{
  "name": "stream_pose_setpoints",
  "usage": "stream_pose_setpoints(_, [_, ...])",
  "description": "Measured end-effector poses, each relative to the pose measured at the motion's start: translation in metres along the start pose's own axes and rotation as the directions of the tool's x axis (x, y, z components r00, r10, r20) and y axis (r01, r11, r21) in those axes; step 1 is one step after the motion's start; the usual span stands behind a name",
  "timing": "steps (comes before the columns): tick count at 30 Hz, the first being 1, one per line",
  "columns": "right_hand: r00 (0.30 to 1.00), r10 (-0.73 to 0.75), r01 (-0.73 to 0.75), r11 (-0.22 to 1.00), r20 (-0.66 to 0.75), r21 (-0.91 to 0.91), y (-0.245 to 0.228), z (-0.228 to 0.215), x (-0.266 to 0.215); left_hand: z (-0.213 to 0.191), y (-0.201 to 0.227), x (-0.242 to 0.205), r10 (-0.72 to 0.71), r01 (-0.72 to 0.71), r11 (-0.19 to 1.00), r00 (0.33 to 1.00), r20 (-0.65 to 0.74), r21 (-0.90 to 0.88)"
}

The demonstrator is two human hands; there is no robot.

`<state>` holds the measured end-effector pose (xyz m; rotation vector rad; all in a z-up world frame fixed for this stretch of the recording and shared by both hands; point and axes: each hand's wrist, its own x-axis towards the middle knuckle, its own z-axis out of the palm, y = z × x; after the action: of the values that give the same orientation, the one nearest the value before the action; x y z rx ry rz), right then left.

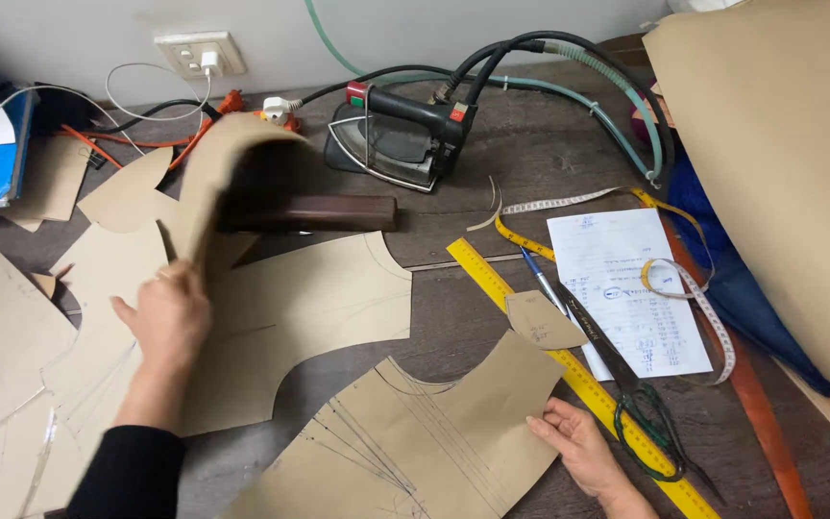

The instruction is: The person uses shears to cut along the marked lines of a brown paper pattern piece on a work table. After cutting, they place the piece aside and align two other pattern pieces together on the table.

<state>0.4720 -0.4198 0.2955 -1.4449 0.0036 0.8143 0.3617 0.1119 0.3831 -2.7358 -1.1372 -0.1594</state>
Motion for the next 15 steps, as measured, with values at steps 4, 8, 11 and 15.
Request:
stream_pose_setpoints(4, [1.000,-0.009,0.011,0.998,-0.022,0.059,-0.001,0.001,-0.002,-0.056,-0.001,0.014,-0.170,0.126,0.674,0.985,0.012,-0.728])
stream_pose_setpoints(8, [0.999,-0.037,0.039,0.993,-0.013,0.109,0.003,-0.002,-0.002,-0.117,0.030,-0.025,0.190,-0.388,0.809,0.884,-0.428,-0.442])
stream_pose_setpoints(11, [0.999,-0.014,0.018,0.991,-0.031,0.135,0.000,-0.004,-0.005,-0.136,0.065,-0.089,0.267,-0.328,0.913,0.930,-0.254,-0.243])
stream_pose_setpoints(15, [0.998,-0.014,0.020,0.994,-0.057,0.109,0.009,-0.021,-0.006,-0.101,0.073,-0.159,0.464,-0.502,0.865,0.797,-0.388,0.002])
